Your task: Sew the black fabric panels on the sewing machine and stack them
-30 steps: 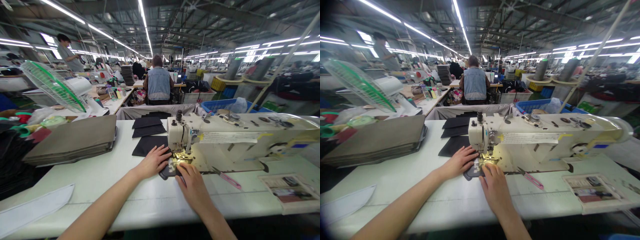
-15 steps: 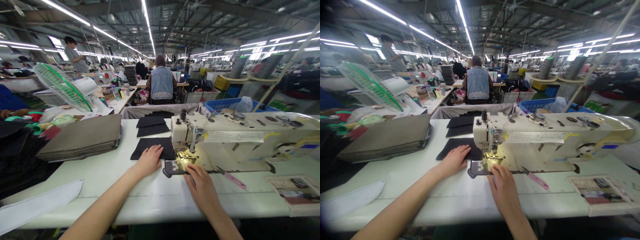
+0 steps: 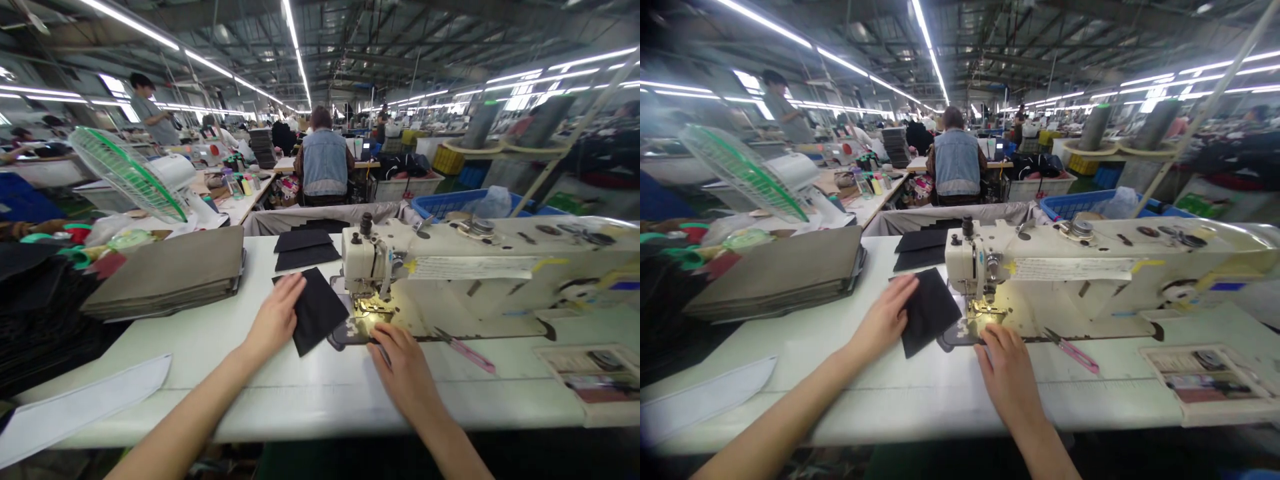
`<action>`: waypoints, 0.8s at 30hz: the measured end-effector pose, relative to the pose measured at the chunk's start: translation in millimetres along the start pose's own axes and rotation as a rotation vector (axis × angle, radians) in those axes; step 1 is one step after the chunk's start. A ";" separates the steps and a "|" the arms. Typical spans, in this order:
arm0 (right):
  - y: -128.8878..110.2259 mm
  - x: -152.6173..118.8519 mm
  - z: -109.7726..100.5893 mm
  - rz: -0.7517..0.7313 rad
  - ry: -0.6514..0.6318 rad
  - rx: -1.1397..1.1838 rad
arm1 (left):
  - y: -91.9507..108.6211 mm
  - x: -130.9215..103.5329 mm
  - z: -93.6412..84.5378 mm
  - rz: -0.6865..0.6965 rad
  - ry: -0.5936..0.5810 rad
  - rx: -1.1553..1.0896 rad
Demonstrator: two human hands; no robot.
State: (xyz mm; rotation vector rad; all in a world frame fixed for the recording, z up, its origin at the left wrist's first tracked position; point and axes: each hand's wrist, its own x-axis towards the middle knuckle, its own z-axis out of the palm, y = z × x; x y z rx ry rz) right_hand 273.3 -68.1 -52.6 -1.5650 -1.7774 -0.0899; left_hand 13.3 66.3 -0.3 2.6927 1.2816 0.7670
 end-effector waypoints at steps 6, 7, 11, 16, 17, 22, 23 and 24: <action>-18.2 5.9 -0.4 -0.066 -0.099 0.084 | 54.4 -19.7 -14.1 0.198 -0.379 0.070; -20.5 6.5 -0.5 -0.085 -0.137 0.091 | 60.5 -18.9 -15.1 0.215 -0.403 0.057; -19.3 9.7 -5.6 -0.088 -0.218 0.085 | 60.0 -13.2 -0.1 0.228 -0.355 0.036; -34.6 23.4 -9.6 -0.055 -0.208 0.002 | 35.7 -20.4 36.7 0.075 -0.250 0.148; -43.6 26.1 -6.4 -0.071 -0.186 0.000 | 32.9 -23.7 41.3 0.067 -0.258 0.167; -76.7 22.2 20.6 -0.178 -0.328 0.089 | 25.5 -37.4 49.2 0.076 -0.248 0.224; -74.8 17.9 23.2 -0.154 -0.340 0.073 | 24.6 -38.6 49.3 0.069 -0.230 0.232; -69.7 13.0 23.7 -0.123 -0.343 0.052 | 24.0 -39.2 49.2 0.058 -0.213 0.240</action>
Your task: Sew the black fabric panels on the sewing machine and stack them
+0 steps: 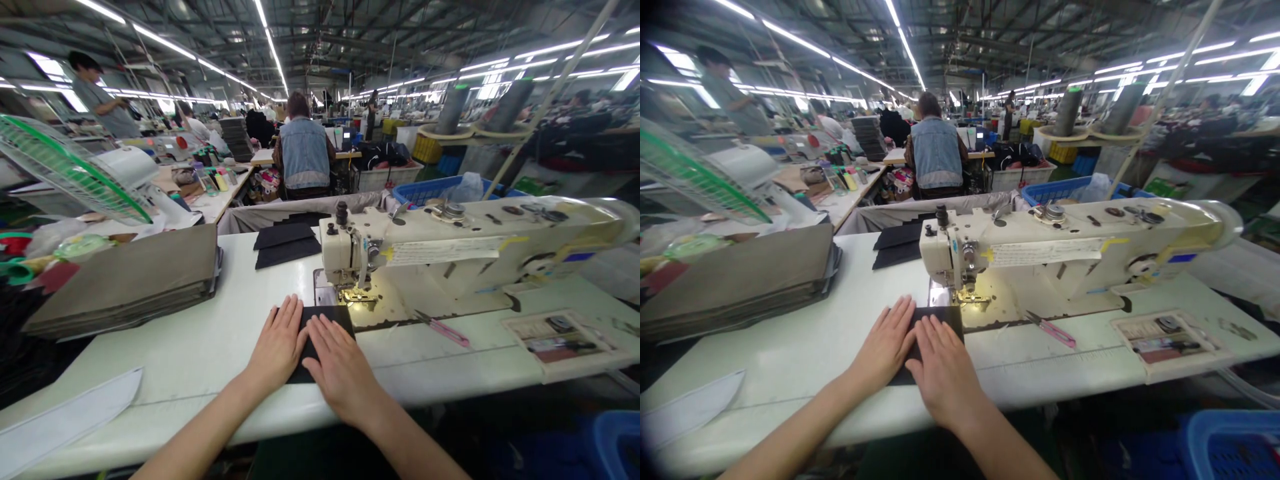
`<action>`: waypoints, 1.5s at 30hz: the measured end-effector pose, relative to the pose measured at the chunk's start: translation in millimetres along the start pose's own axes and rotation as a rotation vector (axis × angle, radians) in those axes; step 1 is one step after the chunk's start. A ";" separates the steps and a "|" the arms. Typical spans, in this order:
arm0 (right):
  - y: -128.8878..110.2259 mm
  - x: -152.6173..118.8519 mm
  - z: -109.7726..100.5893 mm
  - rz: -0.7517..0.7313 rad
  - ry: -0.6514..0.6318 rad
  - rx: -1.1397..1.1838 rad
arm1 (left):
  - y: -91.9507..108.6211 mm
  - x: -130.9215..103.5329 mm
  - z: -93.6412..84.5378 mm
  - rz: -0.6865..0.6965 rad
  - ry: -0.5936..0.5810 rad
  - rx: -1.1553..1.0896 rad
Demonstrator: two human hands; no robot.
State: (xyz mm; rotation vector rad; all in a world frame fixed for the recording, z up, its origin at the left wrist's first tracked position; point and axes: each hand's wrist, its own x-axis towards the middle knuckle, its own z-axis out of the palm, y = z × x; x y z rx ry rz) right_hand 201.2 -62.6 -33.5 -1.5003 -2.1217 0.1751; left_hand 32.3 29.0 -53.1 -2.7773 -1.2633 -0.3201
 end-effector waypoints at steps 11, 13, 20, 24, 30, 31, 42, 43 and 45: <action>61.7 -27.2 -27.4 0.028 0.071 -0.040 | 38.0 20.0 -31.4 0.235 -0.108 -0.198; 62.4 -20.3 -27.3 0.019 0.075 -0.044 | 38.3 25.6 -31.9 0.256 -0.153 -0.234; 65.6 -10.1 -22.7 0.036 0.097 -0.068 | 26.0 34.6 -27.4 0.255 -0.166 -0.258; 65.5 -10.7 -22.6 0.036 0.093 -0.075 | 26.1 35.4 -27.6 0.266 -0.164 -0.263; 64.1 -9.2 -24.1 0.052 0.098 -0.056 | 23.4 37.8 -27.3 0.284 -0.173 -0.259; 64.1 -8.4 -24.1 0.056 0.101 -0.053 | 22.6 38.8 -26.9 0.283 -0.175 -0.256; 54.2 -47.4 -32.8 -0.054 0.129 -0.067 | 34.9 13.7 -45.2 0.422 -0.215 -0.278; 52.8 -52.9 -34.0 -0.070 0.129 -0.061 | 37.6 7.3 -48.2 0.466 -0.221 -0.296; 51.2 -58.6 -35.8 -0.089 0.128 -0.052 | 41.0 -1.8 -52.1 0.499 -0.217 -0.322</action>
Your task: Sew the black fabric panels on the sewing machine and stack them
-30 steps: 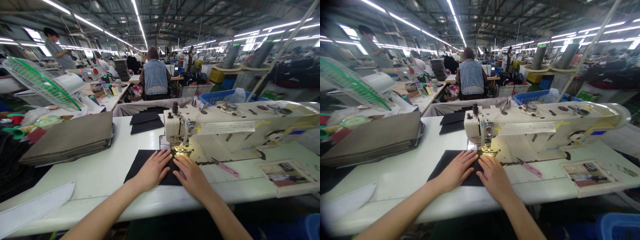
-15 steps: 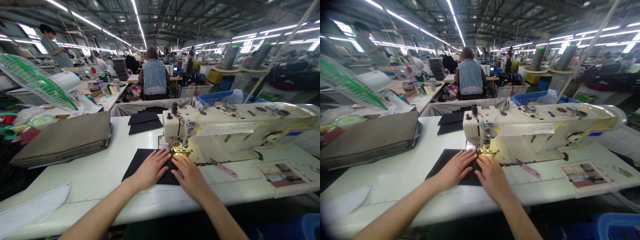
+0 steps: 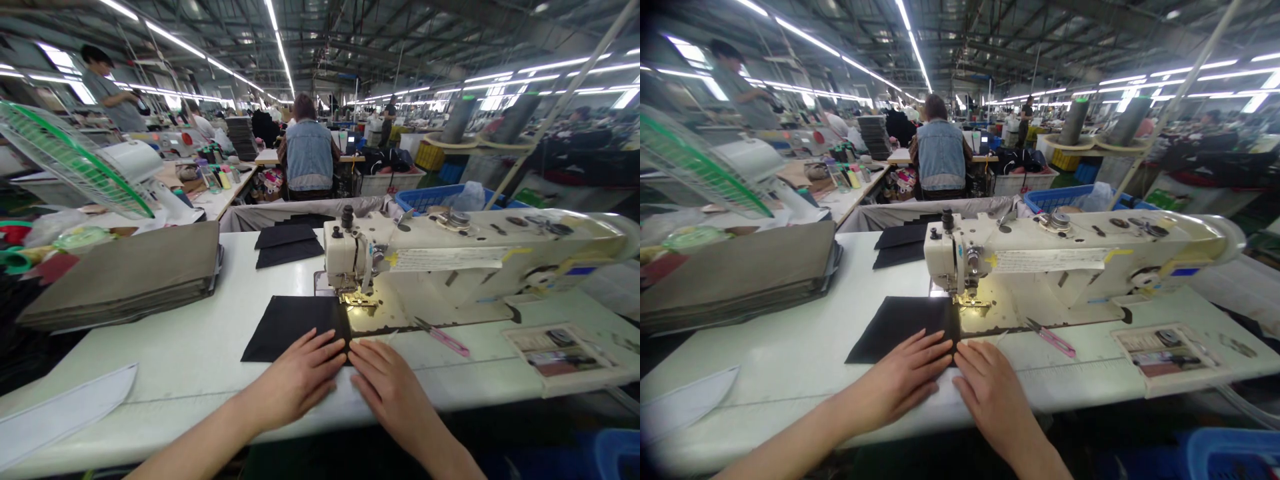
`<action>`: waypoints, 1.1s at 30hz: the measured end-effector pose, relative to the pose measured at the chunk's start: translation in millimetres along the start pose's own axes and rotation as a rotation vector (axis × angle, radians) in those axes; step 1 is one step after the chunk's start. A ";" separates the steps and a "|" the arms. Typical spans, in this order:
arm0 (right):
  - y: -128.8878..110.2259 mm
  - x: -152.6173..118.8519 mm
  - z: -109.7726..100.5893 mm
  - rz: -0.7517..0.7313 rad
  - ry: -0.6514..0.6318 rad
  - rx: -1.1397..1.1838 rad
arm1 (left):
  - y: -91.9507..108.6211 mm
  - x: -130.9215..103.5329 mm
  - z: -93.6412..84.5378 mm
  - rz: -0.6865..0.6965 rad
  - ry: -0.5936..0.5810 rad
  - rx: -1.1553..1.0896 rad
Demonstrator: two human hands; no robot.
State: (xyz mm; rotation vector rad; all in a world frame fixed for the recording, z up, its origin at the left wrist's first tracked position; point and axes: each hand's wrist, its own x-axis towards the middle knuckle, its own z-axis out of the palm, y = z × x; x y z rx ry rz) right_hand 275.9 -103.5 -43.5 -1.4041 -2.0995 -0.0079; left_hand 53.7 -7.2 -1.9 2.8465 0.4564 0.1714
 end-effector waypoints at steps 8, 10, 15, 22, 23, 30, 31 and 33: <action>11.6 34.6 1.8 0.094 -0.007 -0.035 | -26.4 13.8 0.2 -0.061 0.057 0.009; 16.3 45.1 3.5 0.111 -0.005 -0.045 | -36.7 19.8 -0.4 -0.065 0.090 -0.006; 25.3 65.2 9.1 0.155 -0.026 -0.120 | -58.2 33.8 -3.9 -0.087 0.113 -0.017; 25.6 69.3 11.8 0.188 -0.047 -0.152 | -79.3 48.5 -8.2 -0.121 0.104 0.030; 24.6 66.2 12.2 0.185 -0.039 -0.140 | -80.8 49.0 -8.3 -0.125 0.106 0.036; 19.8 38.6 22.7 0.153 0.063 -0.067 | -80.9 47.5 -6.5 -0.131 0.128 0.024; 19.9 36.5 24.2 0.153 0.072 -0.069 | -80.5 47.4 -6.1 -0.131 0.131 0.020; 20.4 34.4 26.2 0.151 0.083 -0.071 | -79.8 47.2 -5.4 -0.127 0.145 0.003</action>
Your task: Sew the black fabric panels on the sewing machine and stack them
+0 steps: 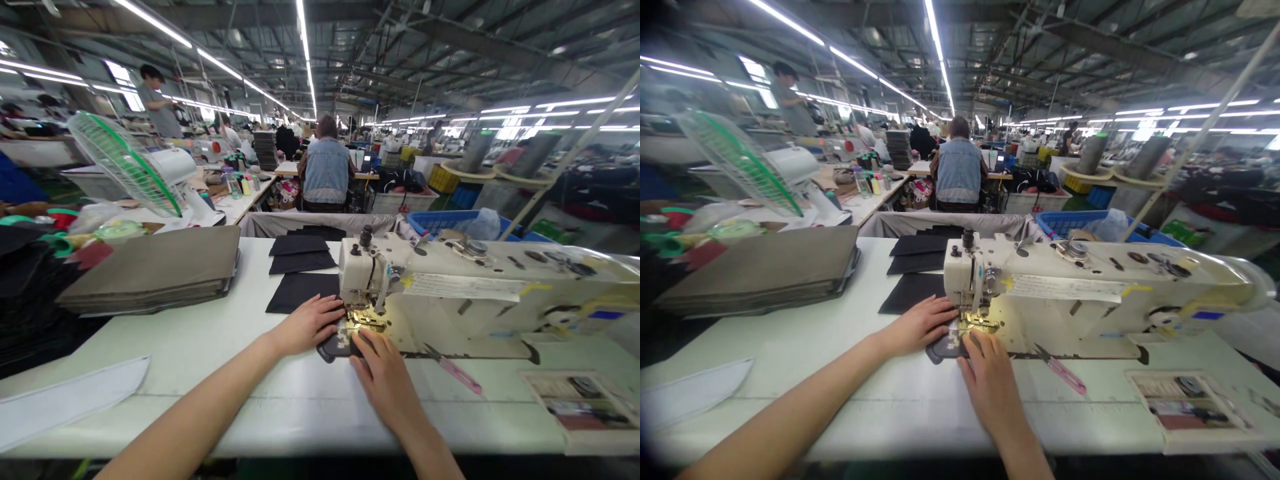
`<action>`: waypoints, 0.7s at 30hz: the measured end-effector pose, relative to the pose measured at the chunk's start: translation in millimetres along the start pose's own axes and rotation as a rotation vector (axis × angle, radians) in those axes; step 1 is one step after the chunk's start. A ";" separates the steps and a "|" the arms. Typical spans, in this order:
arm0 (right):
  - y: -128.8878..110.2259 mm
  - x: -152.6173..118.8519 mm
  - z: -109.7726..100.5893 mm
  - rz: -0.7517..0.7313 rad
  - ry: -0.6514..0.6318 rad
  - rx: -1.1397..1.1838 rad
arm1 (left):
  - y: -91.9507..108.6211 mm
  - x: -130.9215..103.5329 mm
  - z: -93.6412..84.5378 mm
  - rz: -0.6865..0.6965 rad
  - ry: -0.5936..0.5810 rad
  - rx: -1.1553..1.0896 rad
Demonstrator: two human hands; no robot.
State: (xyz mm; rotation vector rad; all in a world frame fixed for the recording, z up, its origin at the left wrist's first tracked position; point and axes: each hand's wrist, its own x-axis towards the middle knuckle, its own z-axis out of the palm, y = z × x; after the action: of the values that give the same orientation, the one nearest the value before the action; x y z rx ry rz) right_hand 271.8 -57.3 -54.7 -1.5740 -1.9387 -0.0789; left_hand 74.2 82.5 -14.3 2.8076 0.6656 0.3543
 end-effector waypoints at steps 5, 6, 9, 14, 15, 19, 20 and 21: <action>4.8 -3.1 5.8 -0.050 0.031 -0.022 | 1.7 -3.1 2.0 -0.011 0.030 -0.031; 7.0 -4.3 8.0 -0.068 0.043 -0.033 | 2.0 -3.9 2.4 -0.015 0.036 -0.031; 14.3 -7.3 15.6 -0.117 0.083 -0.065 | 2.0 -5.9 3.5 -0.017 0.046 -0.035; 20.3 -7.7 22.0 -0.160 0.137 -0.085 | 7.3 -8.9 1.6 -0.067 0.082 0.028; 21.7 -7.5 22.2 -0.169 0.142 -0.090 | 10.1 -9.7 0.1 -0.104 0.110 0.069; 36.0 -8.1 24.5 -0.275 0.138 -0.129 | 19.1 -13.3 -6.6 -0.382 0.125 0.220; 41.6 -8.5 26.2 -0.308 0.132 -0.140 | 18.7 -14.1 -7.8 -0.445 0.115 0.237; 47.3 -9.0 28.3 -0.337 0.128 -0.148 | 16.8 -14.7 -8.8 -0.492 0.111 0.251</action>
State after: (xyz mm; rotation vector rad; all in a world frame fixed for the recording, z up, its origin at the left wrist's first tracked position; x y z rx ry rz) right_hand 302.9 -39.7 -97.5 -1.2811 -2.1148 -0.4607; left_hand 65.8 62.5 -3.9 2.7277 1.4748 0.3502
